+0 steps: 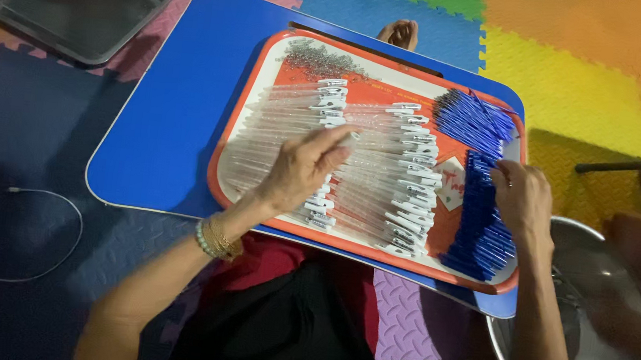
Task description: The person assembles pens by inserting ink tubes and springs into white plastic barrels and snapping on blue end caps.
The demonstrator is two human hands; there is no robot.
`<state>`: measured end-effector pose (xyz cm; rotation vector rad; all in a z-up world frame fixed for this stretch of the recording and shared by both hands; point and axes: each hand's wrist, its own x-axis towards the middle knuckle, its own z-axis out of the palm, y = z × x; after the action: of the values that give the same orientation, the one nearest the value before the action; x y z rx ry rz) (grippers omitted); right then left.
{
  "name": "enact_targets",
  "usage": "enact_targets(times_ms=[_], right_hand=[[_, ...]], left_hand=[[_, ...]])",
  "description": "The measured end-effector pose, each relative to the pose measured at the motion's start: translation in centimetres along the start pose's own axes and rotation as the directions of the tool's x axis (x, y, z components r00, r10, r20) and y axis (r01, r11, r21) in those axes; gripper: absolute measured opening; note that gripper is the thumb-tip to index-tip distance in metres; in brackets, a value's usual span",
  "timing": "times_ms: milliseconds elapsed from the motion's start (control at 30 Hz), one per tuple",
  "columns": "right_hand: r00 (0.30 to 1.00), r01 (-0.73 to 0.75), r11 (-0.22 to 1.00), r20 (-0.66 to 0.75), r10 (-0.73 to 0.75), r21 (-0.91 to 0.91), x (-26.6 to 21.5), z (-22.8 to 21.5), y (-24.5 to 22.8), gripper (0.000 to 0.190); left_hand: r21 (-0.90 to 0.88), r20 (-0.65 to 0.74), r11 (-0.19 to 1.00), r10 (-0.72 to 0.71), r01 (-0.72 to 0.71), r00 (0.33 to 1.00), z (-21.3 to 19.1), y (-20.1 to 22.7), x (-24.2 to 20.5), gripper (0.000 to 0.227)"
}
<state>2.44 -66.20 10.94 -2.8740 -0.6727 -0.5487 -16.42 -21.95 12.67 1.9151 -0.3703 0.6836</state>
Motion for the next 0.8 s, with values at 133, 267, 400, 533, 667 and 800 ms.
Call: enact_targets(times_ms=[133,267,400,533,667,800], right_hand=[[0.996,0.083,0.978,0.018,-0.088,0.189,3.8,-5.2,-10.0,0.029],[0.97,0.237,0.934,-0.113,-0.214,0.268,7.8,3.2,-9.3,0.03],[0.969,0.246,0.908,-0.061,-0.239,0.339,10.8,4.1,-16.2,0.026],[0.958,0.28,0.897,-0.044,-0.283,0.342,13.8,7.6,-19.4,0.027],[0.946,0.314,0.876,-0.041,-0.321,0.366,12.0,4.0,-21.3,0.033],[0.975,0.224,0.872,-0.115,-0.193,0.435,2.2,-7.2,-19.2,0.039]], left_hand=[[-0.013,0.052,1.0,-0.006,0.006,0.999,-2.1,3.6,1.4,0.034],[0.143,-0.024,0.987,-0.064,0.067,0.998,-7.6,1.7,2.5,0.036],[0.338,-0.037,0.935,-0.099,0.106,0.994,-12.2,-4.7,0.3,0.032],[0.285,-0.025,0.943,-0.17,0.17,0.985,-12.2,-3.9,-0.2,0.034],[0.314,-0.084,0.921,-0.215,0.231,0.973,-12.8,-4.7,0.8,0.034],[0.558,-0.111,0.736,-0.39,0.382,0.914,-14.9,-11.9,3.3,0.039]])
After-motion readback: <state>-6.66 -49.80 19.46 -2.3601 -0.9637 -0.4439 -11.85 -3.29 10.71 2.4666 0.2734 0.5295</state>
